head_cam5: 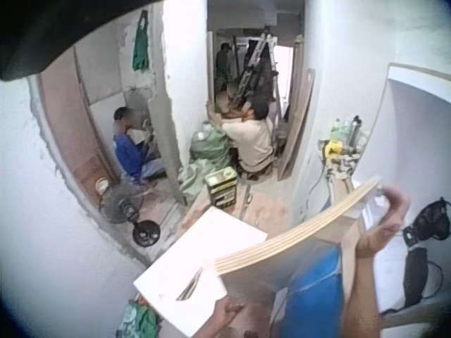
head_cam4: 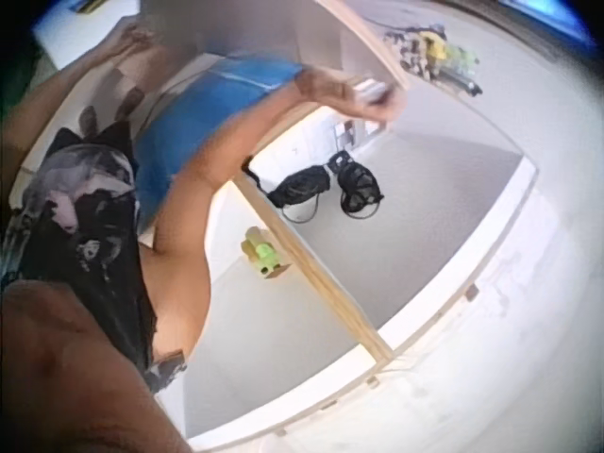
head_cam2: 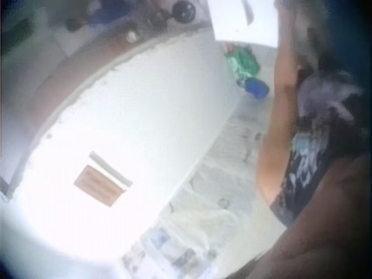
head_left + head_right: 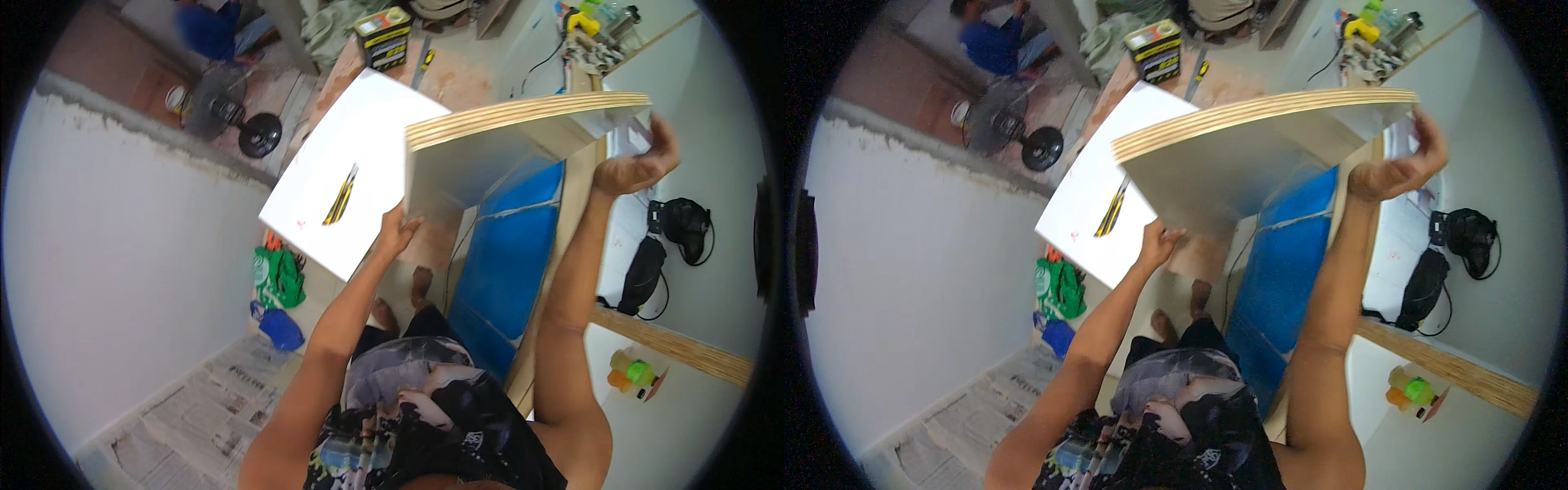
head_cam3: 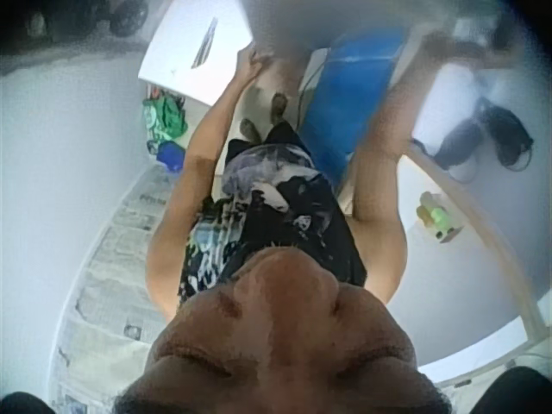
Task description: The person uses a utility knife to score and snap a white board into smaller pieces. They then use a metal ruler to scrape and smooth the edges of the cut board. The person handles the board pieces, flipping them and placing them on the workbench.
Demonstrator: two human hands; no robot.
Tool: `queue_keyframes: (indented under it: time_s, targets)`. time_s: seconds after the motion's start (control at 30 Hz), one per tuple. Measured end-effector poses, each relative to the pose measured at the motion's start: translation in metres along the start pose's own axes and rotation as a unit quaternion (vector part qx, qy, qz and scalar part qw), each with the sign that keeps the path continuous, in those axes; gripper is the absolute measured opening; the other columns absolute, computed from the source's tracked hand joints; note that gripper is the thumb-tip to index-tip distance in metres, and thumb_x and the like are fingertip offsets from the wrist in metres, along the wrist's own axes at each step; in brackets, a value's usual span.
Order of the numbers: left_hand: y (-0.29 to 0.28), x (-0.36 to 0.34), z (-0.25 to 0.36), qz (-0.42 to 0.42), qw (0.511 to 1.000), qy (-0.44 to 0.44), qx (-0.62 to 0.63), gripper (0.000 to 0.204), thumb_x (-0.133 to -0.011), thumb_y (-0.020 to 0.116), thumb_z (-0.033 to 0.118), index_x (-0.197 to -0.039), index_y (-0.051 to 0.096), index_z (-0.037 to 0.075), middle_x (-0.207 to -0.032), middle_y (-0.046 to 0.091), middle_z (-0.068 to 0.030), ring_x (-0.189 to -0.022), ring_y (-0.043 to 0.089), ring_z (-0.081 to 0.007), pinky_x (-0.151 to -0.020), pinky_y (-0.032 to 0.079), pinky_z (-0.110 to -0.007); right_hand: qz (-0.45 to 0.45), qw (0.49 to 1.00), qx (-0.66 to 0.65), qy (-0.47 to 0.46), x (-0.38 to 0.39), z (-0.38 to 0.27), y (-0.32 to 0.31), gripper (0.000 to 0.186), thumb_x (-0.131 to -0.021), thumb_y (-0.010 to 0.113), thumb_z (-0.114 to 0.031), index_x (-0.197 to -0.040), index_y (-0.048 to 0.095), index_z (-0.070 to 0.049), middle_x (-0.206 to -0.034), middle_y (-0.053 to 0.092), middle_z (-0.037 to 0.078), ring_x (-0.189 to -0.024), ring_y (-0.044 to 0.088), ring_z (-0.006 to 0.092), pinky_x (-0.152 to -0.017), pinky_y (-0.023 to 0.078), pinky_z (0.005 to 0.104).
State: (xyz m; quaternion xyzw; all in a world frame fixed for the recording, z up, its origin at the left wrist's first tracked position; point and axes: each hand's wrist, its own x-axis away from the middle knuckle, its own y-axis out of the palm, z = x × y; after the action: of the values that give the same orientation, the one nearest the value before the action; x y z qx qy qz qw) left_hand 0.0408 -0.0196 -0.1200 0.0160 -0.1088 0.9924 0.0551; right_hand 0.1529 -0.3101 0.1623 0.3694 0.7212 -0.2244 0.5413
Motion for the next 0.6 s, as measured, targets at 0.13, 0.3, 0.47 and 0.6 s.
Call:
queue_keyframes:
  time_s: [0.13, 0.3, 0.47, 0.6]
  targets:
    - [0.001, 0.002, -0.034, -0.019, 1.0, 0.007, 0.009, 0.049, -0.083, 0.072, 0.001, -0.129, 0.056, 0.003, -0.104, 0.069, -0.0179, -0.094, 0.068, -0.0261, -0.089, 0.053, -0.034, -0.379, 0.885, 0.02, -0.27, -0.037, -0.107, 0.047, 0.076, -0.068, 0.061, -0.082, -0.084, 0.06, -0.009, -0.082, 0.058, 0.008, -0.082, 0.059, 0.026, -0.082, 0.046, 0.0377]
    - [-0.014, -0.001, -0.049, -0.061, 0.994, 0.093, -0.008, 0.056, -0.078, 0.079, 0.017, -0.129, 0.058, 0.005, -0.118, 0.064, -0.0183, -0.113, 0.059, -0.0321, -0.098, 0.048, -0.041, -0.449, 0.852, 0.014, -0.27, -0.016, -0.111, 0.044, 0.071, -0.047, 0.081, -0.074, -0.071, 0.057, -0.011, -0.061, 0.052, 0.0, -0.056, 0.056, 0.0143, -0.053, 0.043, 0.0281]
    - [-0.108, -0.035, -0.129, 0.124, 0.935, 0.04, -0.329, 0.067, -0.075, 0.083, 0.034, -0.127, 0.057, -0.002, -0.13, 0.055, -0.0218, -0.115, 0.055, -0.0373, -0.098, 0.046, -0.045, -0.39, 0.848, -0.068, -0.353, -0.012, -0.104, 0.034, 0.074, -0.049, 0.082, -0.069, -0.08, 0.06, -0.006, -0.065, 0.054, 0.001, -0.058, 0.056, 0.0128, -0.052, 0.043, 0.0212]
    - [-0.117, -0.041, -0.156, 0.107, 0.855, -0.13, -0.49, 0.053, -0.083, 0.073, 0.039, -0.113, 0.059, -0.003, -0.12, 0.059, -0.021, -0.102, 0.062, -0.0395, -0.086, 0.052, -0.05, -0.428, 0.823, -0.07, -0.367, -0.012, -0.091, 0.024, 0.077, -0.052, 0.084, -0.064, -0.095, 0.064, -0.002, -0.073, 0.062, 0.004, -0.069, 0.064, 0.0163, -0.06, 0.051, 0.0241]
